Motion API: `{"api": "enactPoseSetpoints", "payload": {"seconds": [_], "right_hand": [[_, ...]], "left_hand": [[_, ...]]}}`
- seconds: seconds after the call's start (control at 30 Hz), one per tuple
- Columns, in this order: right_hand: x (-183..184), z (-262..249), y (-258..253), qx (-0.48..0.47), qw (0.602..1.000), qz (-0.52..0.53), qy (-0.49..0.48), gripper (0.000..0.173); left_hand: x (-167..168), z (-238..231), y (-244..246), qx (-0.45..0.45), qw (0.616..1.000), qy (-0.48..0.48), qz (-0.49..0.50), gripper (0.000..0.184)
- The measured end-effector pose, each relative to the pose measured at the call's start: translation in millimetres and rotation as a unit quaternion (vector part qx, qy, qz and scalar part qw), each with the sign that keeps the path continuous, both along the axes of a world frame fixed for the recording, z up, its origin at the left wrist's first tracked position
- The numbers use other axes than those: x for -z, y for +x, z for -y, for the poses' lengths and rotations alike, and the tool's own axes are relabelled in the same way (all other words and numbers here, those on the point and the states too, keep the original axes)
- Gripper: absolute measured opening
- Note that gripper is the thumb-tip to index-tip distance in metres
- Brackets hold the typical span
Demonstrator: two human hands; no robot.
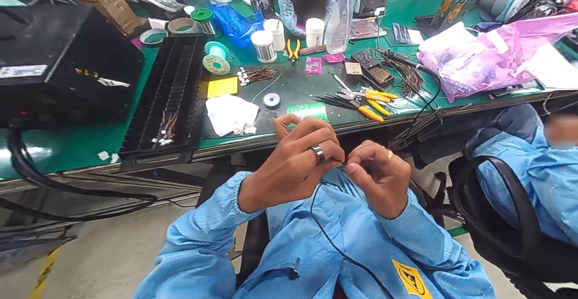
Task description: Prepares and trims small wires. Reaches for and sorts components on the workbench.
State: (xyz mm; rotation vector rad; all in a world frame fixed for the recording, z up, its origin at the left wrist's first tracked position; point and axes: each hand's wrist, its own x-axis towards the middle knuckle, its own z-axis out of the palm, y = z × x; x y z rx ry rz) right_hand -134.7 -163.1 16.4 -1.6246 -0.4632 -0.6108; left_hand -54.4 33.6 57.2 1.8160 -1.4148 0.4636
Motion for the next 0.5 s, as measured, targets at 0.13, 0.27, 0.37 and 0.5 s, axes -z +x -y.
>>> {"api": "enactPoseSetpoints", "payload": {"seconds": [0.13, 0.27, 0.37, 0.5], "right_hand": [[-1.5, 2.0, -0.5, -0.163, 0.942, -0.184, 0.229, 0.007], [-8.7, 18.1, 0.9, 0.008, 0.999, 0.018, 0.034, 0.020], [-9.3, 23.2, 0.4, 0.072, 0.987, 0.118, -0.083, 0.025], [-6.7, 16.4, -0.3, 0.117, 0.970, 0.156, -0.143, 0.021]], "left_hand": [[0.9, 1.9, -1.7, -0.042, 0.996, -0.006, 0.082, 0.012], [-0.1, 1.4, -1.2, -0.038, 0.998, -0.031, 0.045, 0.013], [0.2, 0.7, -1.1, -0.022, 0.999, -0.032, 0.019, 0.012], [2.0, 2.3, -1.9, -0.018, 0.999, -0.034, 0.010, 0.012]]}}
